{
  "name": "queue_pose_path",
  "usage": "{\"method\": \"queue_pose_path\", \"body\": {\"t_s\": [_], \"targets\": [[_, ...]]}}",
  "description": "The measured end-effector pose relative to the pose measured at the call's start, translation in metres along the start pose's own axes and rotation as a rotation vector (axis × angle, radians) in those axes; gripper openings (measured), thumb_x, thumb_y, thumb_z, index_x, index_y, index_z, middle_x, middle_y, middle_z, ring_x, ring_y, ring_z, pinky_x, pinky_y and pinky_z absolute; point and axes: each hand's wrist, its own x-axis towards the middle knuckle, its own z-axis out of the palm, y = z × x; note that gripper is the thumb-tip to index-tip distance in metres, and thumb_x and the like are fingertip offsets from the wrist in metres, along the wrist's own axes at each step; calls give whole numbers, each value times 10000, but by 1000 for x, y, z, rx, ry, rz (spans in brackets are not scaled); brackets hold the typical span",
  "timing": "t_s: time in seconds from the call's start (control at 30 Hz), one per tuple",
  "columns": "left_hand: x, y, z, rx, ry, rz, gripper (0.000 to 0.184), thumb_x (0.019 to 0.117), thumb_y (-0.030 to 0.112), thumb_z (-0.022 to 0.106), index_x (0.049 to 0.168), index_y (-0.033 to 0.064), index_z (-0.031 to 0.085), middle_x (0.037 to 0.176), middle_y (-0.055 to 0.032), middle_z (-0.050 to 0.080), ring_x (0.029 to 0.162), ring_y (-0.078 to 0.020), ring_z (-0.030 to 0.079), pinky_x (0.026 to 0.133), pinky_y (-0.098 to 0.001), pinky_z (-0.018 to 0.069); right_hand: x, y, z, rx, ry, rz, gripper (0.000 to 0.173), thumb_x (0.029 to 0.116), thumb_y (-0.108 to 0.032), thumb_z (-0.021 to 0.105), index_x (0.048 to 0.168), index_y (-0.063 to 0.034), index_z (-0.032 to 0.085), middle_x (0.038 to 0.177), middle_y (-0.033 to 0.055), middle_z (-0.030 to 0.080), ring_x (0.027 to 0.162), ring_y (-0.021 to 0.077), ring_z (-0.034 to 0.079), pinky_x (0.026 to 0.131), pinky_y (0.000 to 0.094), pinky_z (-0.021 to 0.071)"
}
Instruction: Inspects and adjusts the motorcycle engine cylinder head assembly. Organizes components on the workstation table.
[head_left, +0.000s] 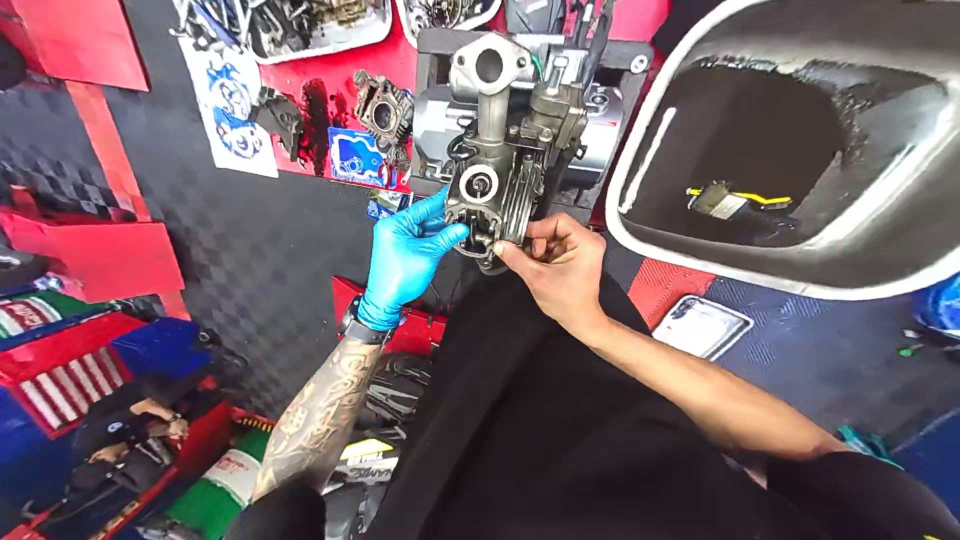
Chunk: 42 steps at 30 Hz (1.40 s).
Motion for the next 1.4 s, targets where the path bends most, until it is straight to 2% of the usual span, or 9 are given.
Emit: {"method": "queue_pose_path", "body": {"t_s": [0.13, 0.33, 0.5, 0.67, 0.8, 0.93, 1.13, 1.27, 1.4], "targets": [[8, -6, -6, -17, -44, 9, 430, 875, 75, 809, 1293, 73, 707, 1087, -21, 781, 943, -107, 756, 857, -299, 647, -2, -2, 5, -16, 34, 0, 280, 758, -51, 883, 879, -65, 631, 678, -12, 615, 551, 70, 570, 511, 225, 519], [13, -18, -14, -75, -118, -26, 528, 877, 191, 831, 1378, 138, 672, 1149, 3, 773, 950, -79, 754, 878, -288, 642, -4, -10, 20, -188, 127, -4, 274, 761, -49, 860, 834, -89, 600, 628, -28, 569, 524, 72, 533, 501, 235, 482], [20, -40, -20, -237, -239, 25, 612, 889, 204, 822, 1458, 165, 599, 1268, -3, 726, 1050, -105, 732, 931, -317, 629, -7, -10, 30, -289, 211, -31, 269, 770, -53, 845, 799, -110, 584, 648, -32, 581, 540, 65, 526, 503, 226, 457], [23, -36, -16, -133, -174, 73, 523, 894, 241, 798, 1394, 166, 661, 1204, 15, 753, 972, -48, 740, 895, -269, 629, -4, -5, 32, -257, 236, -24, 263, 780, -8, 814, 777, -107, 570, 620, -30, 556, 508, 70, 505, 468, 232, 442], [19, -34, -13, -17, -162, 128, 501, 938, 268, 719, 1420, 155, 641, 1151, -31, 766, 1017, -123, 733, 945, -368, 593, -6, -6, 30, -272, 217, -7, 253, 791, -15, 801, 795, -109, 566, 621, -32, 551, 504, 80, 503, 467, 248, 442], [26, -39, -22, -30, -229, 138, 504, 959, 325, 689, 1437, 180, 627, 1242, -36, 737, 1119, -160, 703, 1020, -407, 550, -6, -10, 34, -316, 223, 17, 247, 808, -34, 781, 810, -136, 555, 620, -53, 541, 500, 66, 495, 464, 239, 440], [26, -52, -25, -148, -256, 213, 575, 958, 329, 708, 1470, 101, 577, 1348, -111, 672, 1234, -219, 648, 1089, -430, 498, -11, -8, 45, -215, 279, 22, 192, 832, -5, 718, 813, -143, 586, 645, -52, 587, 505, 50, 515, 473, 219, 466], [23, -77, -45, -363, -138, 249, 443, 976, 276, 697, 1357, 52, 666, 1254, -112, 717, 1111, -154, 707, 1003, -324, 571, -11, -7, 43, -223, 260, 20, 196, 841, -4, 701, 816, -164, 590, 648, -66, 592, 506, 42, 516, 475, 208, 466], [42, -140, -82, -346, 92, 59, 319, 1007, 277, 659, 1242, 72, 727, 1123, -54, 762, 1012, -111, 736, 931, -314, 614, -11, -6, 45, -198, 280, 21, 199, 827, 13, 700, 824, -152, 589, 640, -61, 582, 492, 38, 504, 453, 197, 446]]}}
